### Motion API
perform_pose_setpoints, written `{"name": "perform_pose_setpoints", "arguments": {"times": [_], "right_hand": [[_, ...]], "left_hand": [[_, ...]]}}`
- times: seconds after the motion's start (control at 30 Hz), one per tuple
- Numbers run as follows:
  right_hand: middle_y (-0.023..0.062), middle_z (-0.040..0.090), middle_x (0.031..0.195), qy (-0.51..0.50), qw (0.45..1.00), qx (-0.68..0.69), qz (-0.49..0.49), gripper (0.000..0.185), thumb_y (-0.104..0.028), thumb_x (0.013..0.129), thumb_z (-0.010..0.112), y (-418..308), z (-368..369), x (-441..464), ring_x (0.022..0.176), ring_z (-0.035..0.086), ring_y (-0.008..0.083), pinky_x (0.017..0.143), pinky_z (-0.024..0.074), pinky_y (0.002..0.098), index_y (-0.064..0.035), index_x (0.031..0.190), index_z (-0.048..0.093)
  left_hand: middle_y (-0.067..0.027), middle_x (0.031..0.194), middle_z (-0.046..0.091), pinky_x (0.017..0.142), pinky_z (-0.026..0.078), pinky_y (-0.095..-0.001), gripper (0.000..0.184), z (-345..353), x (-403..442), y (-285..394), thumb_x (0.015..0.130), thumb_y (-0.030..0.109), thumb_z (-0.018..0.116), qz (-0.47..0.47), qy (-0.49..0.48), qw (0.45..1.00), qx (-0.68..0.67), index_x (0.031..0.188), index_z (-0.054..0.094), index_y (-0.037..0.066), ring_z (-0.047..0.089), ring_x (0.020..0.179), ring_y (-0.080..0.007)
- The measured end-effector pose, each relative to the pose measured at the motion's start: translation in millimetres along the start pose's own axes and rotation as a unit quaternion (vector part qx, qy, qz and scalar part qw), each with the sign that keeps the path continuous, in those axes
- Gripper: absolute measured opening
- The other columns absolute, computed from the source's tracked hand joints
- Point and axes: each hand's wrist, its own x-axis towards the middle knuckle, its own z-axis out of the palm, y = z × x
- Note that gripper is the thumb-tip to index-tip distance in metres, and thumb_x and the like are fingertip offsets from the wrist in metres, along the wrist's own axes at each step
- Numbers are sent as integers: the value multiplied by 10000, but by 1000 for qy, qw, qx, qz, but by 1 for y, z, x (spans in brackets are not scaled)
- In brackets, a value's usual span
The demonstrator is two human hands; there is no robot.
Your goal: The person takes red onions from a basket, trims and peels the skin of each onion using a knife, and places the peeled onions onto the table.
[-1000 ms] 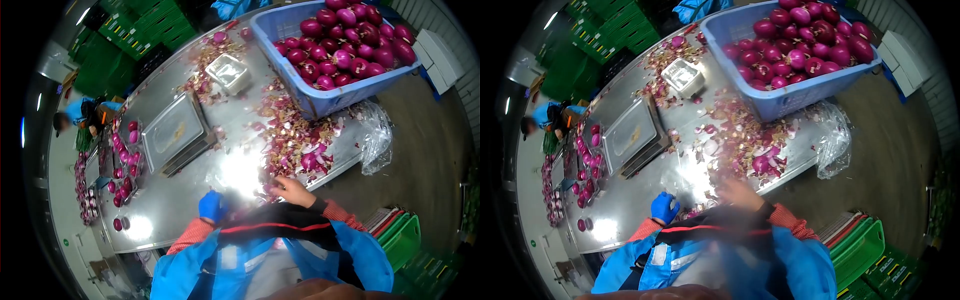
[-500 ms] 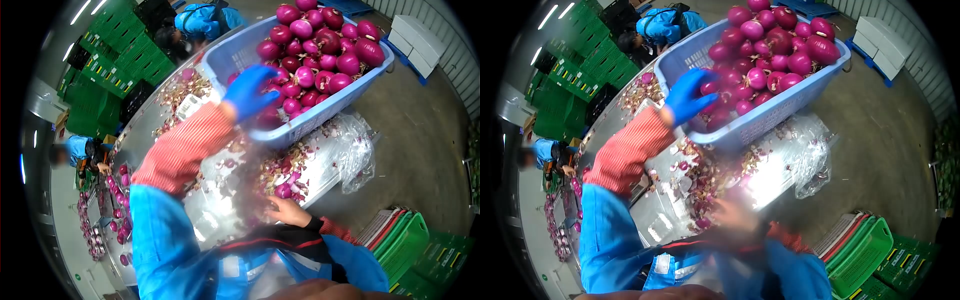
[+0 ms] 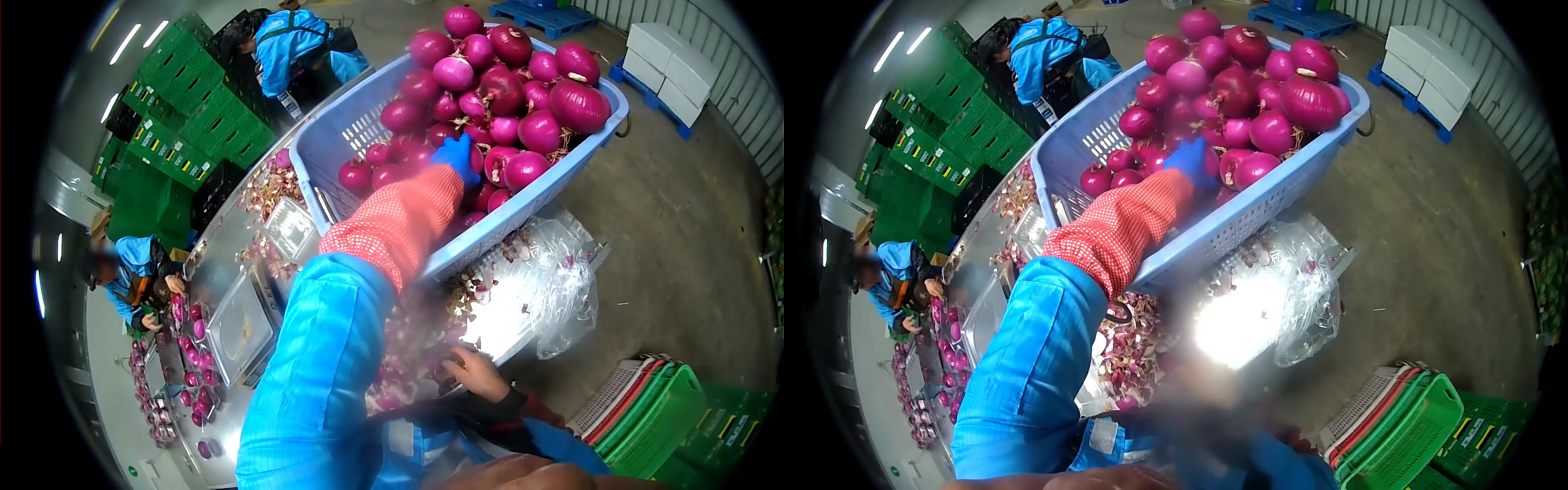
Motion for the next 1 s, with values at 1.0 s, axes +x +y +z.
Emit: {"name": "perform_pose_setpoints", "arguments": {"times": [1.0], "right_hand": [[128, 632, 974, 320, 802, -384, -329, 468, 35, 730, 590, -155, 10, -40, 743, 641, 339, 663, 526, 411, -50, 1189, 619]], "left_hand": [[-96, 1386, 459, 1044, 419, -372, 904, -58, -386, -66, 744, 245, 827, 170, -66, 761, -622, 1458, 303, 64, 485, 1257, -207]]}}
